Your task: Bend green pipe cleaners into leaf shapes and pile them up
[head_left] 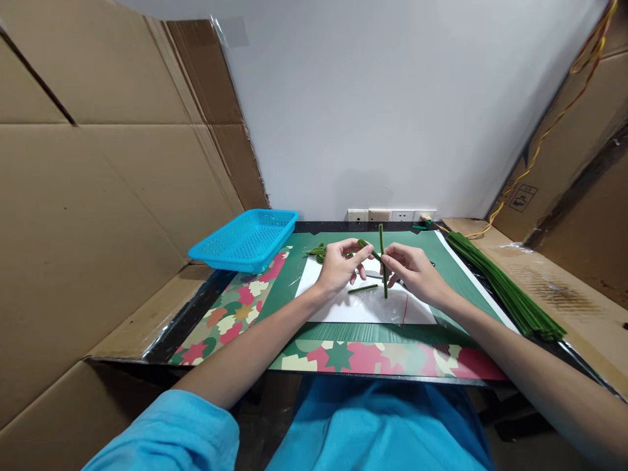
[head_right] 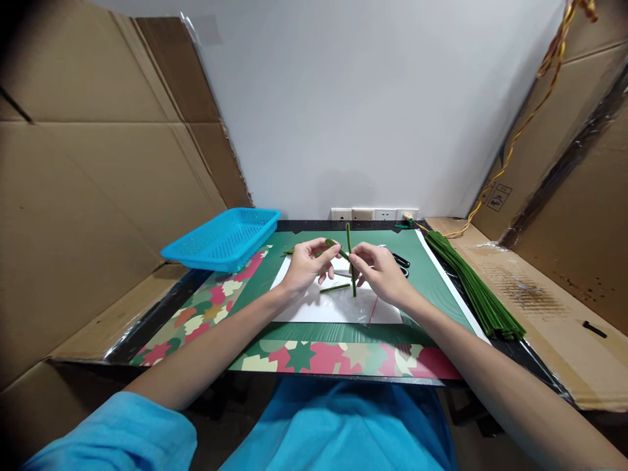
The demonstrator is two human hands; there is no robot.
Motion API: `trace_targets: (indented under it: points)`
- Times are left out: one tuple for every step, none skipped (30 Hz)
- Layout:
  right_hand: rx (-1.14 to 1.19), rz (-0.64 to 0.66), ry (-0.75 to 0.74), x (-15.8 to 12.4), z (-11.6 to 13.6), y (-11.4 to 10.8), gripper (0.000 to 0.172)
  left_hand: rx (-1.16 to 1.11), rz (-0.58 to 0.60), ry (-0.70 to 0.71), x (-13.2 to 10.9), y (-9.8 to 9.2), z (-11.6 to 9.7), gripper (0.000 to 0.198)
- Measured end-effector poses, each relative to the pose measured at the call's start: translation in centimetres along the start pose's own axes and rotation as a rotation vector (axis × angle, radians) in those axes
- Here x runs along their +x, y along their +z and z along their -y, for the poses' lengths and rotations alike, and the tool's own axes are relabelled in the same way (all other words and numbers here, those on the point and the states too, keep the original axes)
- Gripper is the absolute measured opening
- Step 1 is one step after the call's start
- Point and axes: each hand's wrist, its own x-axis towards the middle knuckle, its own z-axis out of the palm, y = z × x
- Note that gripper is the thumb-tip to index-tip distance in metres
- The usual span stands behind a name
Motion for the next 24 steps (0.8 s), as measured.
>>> trace_targets:
  points:
    - [0.002,-0.025,-0.007,0.00,0.04,0.02,0.042,-0.009,0.004,-0.006,0.00,0.01,0.03,0.046]
    - [-0.002,-0.052,-0.021,-0.02,0.06,0.05,0.041,-0.010,0.016,-0.014,-0.03,0.03,0.03,0.046]
    - [-0.013,-0.079,-0.038,-0.06,0.06,0.08,0.041,-0.006,0.033,-0.025,-0.07,0.05,0.02,0.046]
    - [-0.029,-0.105,-0.056,-0.11,0.03,0.08,0.040,0.004,0.054,-0.040,-0.12,0.08,-0.01,0.046]
    - [-0.056,-0.130,-0.074,-0.16,-0.03,0.06,0.038,0.017,0.080,-0.056,-0.18,0.10,-0.03,0.045]
    - [-0.100,-0.152,-0.096,-0.22,-0.12,0.01,0.037,0.027,0.105,-0.072,-0.23,0.13,-0.05,0.045]
    - [-0.161,-0.171,-0.126,-0.28,-0.24,-0.08,0.035,0.034,0.127,-0.082,-0.28,0.15,-0.06,0.044]
    - [-0.239,-0.184,-0.166,-0.33,-0.35,-0.19,0.032,0.035,0.143,-0.088,-0.32,0.16,-0.05,0.043]
    - [-0.329,-0.187,-0.215,-0.37,-0.47,-0.32,0.029,0.032,0.156,-0.091,-0.35,0.16,-0.01,0.042]
    - [-0.418,-0.183,-0.268,-0.40,-0.56,-0.46,0.027,0.029,0.169,-0.092,-0.37,0.14,0.04,0.041]
    - [-0.492,-0.173,-0.317,-0.42,-0.63,-0.58,0.024,0.026,0.180,-0.092,-0.37,0.11,0.11,0.041]
    - [-0.544,-0.161,-0.357,-0.43,-0.66,-0.69,0.022,0.025,0.188,-0.093,-0.37,0.06,0.18,0.041]
    - [-0.573,-0.151,-0.387,-0.42,-0.66,-0.77,0.021,0.025,0.195,-0.093,-0.35,0.01,0.26,0.042]
    - [-0.583,-0.142,-0.407,-0.41,-0.63,-0.83,0.021,0.026,0.201,-0.092,-0.34,-0.03,0.33,0.043]
    - [-0.576,-0.135,-0.422,-0.40,-0.58,-0.86,0.020,0.026,0.206,-0.087,-0.33,-0.07,0.39,0.044]
    - [-0.563,-0.126,-0.430,-0.38,-0.50,-0.87,0.020,0.027,0.210,-0.082,-0.32,-0.08,0.44,0.045]
    - [-0.550,-0.117,-0.433,-0.37,-0.42,-0.87,0.019,0.025,0.213,-0.077,-0.31,-0.07,0.47,0.045]
    - [-0.538,-0.110,-0.430,-0.36,-0.35,-0.87,0.019,0.022,0.213,-0.073,-0.31,-0.03,0.49,0.045]
    - [-0.531,-0.107,-0.425,-0.35,-0.29,-0.86,0.018,0.018,0.211,-0.071,-0.31,0.03,0.49,0.045]
    - [-0.527,-0.107,-0.417,-0.34,-0.26,-0.85,0.018,0.011,0.206,-0.071,-0.32,0.10,0.47,0.045]
    - [-0.530,-0.112,-0.410,-0.33,-0.26,-0.86,0.017,0.004,0.199,-0.074,-0.33,0.18,0.44,0.045]
    - [-0.538,-0.117,-0.406,-0.31,-0.30,-0.87,0.016,-0.003,0.193,-0.081,-0.35,0.26,0.39,0.045]
    - [-0.550,-0.121,-0.407,-0.30,-0.36,-0.89,0.015,-0.011,0.190,-0.091,-0.38,0.32,0.32,0.045]
    - [-0.567,-0.122,-0.412,-0.29,-0.44,-0.91,0.014,-0.019,0.189,-0.106,-0.41,0.36,0.23,0.046]
